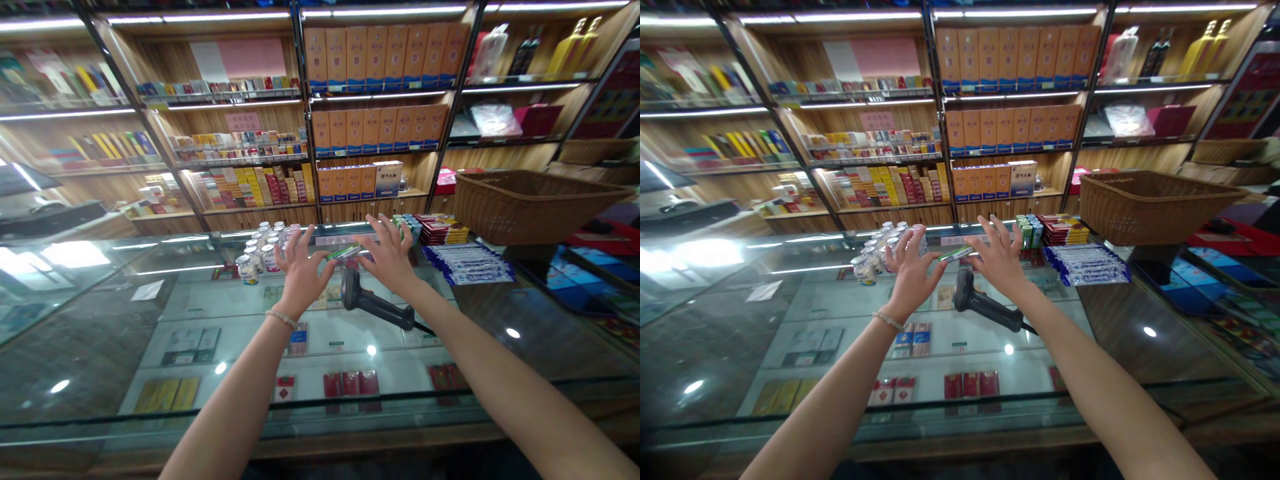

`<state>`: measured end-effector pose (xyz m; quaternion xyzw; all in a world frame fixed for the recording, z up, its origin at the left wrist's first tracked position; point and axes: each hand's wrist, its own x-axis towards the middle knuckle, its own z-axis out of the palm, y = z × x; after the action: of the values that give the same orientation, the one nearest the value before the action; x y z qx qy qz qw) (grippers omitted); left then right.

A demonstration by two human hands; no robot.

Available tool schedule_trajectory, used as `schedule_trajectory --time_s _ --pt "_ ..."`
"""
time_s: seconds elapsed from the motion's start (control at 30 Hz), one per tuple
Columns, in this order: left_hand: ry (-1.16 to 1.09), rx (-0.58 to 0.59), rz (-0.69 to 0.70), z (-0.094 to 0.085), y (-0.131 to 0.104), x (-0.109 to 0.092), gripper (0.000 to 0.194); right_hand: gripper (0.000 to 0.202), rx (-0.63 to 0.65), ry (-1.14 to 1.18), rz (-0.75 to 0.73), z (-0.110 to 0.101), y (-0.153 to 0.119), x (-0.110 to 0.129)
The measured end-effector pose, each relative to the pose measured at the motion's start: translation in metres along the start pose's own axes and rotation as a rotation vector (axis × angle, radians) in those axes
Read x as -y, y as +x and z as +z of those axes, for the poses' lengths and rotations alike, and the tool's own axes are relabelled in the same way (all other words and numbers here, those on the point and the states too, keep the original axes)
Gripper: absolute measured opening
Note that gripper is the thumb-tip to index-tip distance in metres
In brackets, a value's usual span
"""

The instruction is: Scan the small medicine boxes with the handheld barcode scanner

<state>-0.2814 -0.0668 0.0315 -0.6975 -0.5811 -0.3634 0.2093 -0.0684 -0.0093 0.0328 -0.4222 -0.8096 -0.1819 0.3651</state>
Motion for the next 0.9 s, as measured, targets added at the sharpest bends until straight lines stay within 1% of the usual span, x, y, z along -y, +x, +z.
schedule_trajectory --time_s 0.1,0.17,0.33,0.47,0.53,0.67,0.8,0.9 --pt "-0.001 0.031 0.025 0.0014 -0.001 0.0005 0.027 0.025 0.067 0.013 0.019 -0.0037 0.0011 0.0018" --pt "-0.001 0.045 0.028 0.0023 -0.0016 0.0013 0.027 0.022 0.08 0.033 0.03 -0.0056 0.0019 0.0021" --pt "0.014 0.046 0.014 0.0019 -0.0012 0.0034 0.029 0.02 0.064 0.079 0.047 -0.0067 0.0022 0.0029" --pt "0.052 0.013 0.025 -0.0018 -0.0001 0.0051 0.039 0.021 0.068 0.06 0.039 -0.0074 0.001 0.0037" --pt "0.065 0.007 0.045 -0.0036 0.0 0.0059 0.04 0.022 0.07 0.063 0.032 -0.0075 0.0004 0.0038" --pt "0.067 -0.006 0.072 -0.0053 -0.0005 0.0065 0.032 0.022 0.064 0.078 0.016 -0.0064 -0.0001 0.0039" --pt "0.06 -0.009 0.06 -0.0053 -0.0004 0.0062 0.022 0.022 0.072 0.08 0.012 -0.0049 -0.0005 0.0039" --pt "0.06 -0.014 0.056 -0.0049 -0.0003 0.0058 0.018 0.022 0.066 0.088 0.004 -0.0041 -0.0014 0.0033"
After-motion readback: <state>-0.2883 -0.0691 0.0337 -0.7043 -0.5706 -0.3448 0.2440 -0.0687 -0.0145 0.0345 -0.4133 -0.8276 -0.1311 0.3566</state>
